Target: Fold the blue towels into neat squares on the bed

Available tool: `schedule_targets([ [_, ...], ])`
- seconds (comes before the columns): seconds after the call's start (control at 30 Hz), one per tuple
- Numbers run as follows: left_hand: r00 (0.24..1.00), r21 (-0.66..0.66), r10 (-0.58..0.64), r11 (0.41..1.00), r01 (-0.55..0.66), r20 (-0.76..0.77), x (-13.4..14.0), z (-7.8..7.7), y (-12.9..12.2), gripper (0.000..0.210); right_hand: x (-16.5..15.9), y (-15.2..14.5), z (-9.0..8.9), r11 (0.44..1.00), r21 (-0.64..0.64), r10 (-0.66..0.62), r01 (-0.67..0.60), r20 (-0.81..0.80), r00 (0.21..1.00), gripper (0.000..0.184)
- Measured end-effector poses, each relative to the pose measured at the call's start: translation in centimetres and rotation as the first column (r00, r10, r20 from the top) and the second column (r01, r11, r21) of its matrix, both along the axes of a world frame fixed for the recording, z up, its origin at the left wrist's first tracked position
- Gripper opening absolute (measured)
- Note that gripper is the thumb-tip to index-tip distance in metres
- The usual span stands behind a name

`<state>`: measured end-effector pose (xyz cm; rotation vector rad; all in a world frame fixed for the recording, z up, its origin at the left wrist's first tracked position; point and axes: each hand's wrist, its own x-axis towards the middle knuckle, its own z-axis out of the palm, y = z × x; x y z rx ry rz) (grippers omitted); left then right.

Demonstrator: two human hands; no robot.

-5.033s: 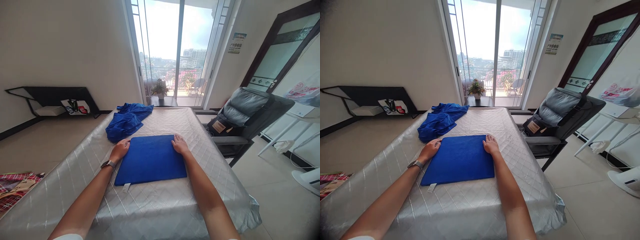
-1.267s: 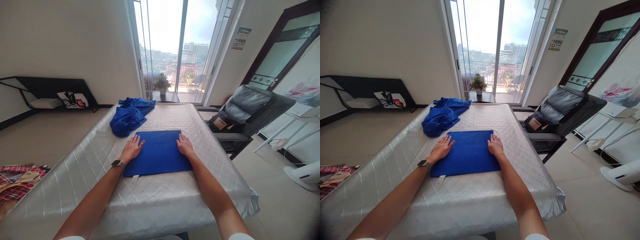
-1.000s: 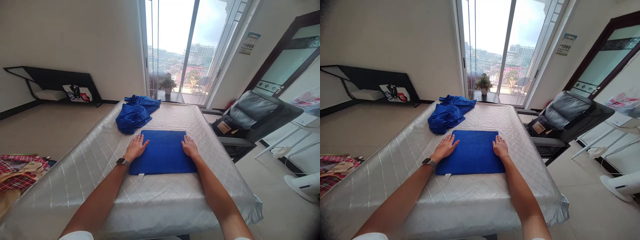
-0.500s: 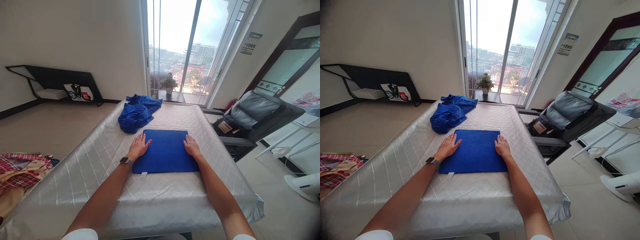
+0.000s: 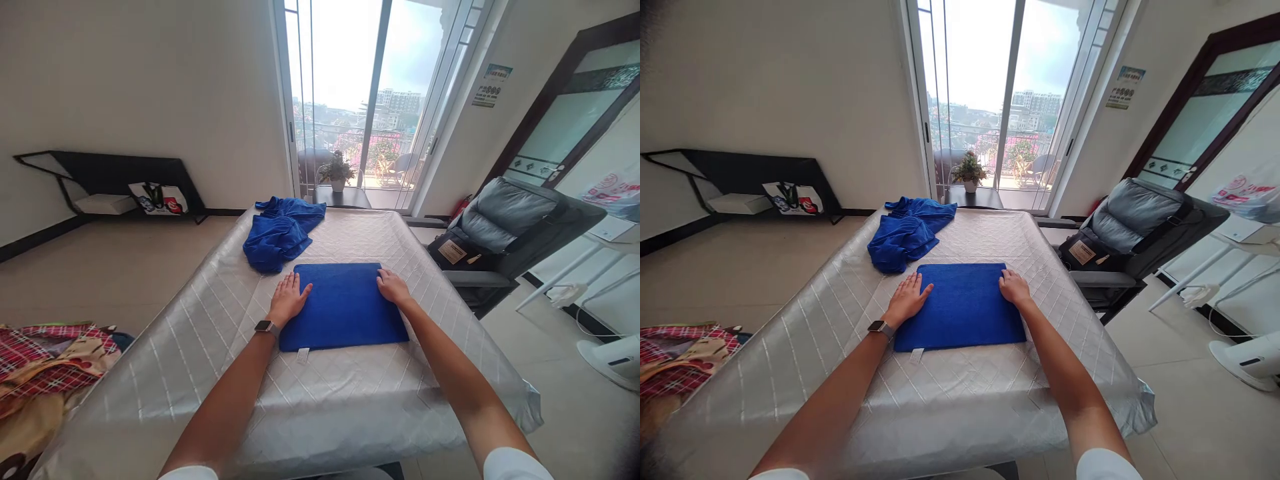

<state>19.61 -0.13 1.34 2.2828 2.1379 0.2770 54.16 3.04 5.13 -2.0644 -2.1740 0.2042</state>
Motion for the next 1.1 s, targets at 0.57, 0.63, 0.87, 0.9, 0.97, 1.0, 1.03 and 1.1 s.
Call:
schedule_targets([
  [0.57,1.000,-0.003,0.016,1.000,-0.016,0.021,-0.2,0.0,0.0,0.080,-0.6,2.5,-2.3,0.999,0.013,0.032,-0.031,-0.035,0.999,0.067],
  [0.63,1.000,0.039,0.018,0.999,-0.019,0.018,-0.3,0.2,-0.1,0.080,-0.7,2.5,-2.3,0.999,0.019,0.029,-0.028,-0.049,0.998,0.066],
  [0.87,0.970,0.141,-0.245,0.960,0.241,0.009,6.5,1.6,-0.1,0.073,-0.9,2.6,-2.6,0.999,0.033,0.035,-0.033,-0.085,0.996,0.067],
  [0.9,0.954,0.125,-0.301,0.947,0.297,0.014,8.4,1.8,0.2,0.072,-0.9,2.6,-2.6,0.999,0.033,0.034,-0.031,-0.085,0.996,0.067],
  [0.97,0.928,0.092,-0.371,0.926,0.367,0.040,12.3,2.1,1.4,0.073,-0.9,2.5,-2.4,0.999,0.032,0.034,-0.032,-0.078,0.996,0.066],
  [1.0,0.921,0.079,-0.385,0.922,0.380,0.062,14.0,2.1,2.1,0.074,-0.9,2.4,-2.3,0.999,0.032,0.034,-0.032,-0.073,0.997,0.066],
  [1.03,0.919,0.062,-0.385,0.923,0.380,0.089,15.4,2.1,2.9,0.074,-0.9,2.3,-2.3,0.999,0.030,0.034,-0.032,-0.067,0.997,0.066],
  [1.1,0.922,0.021,-0.362,0.932,0.363,0.140,17.1,2.0,4.4,0.074,-0.9,2.2,-2.1,0.999,0.029,0.035,-0.033,-0.055,0.998,0.066],
])
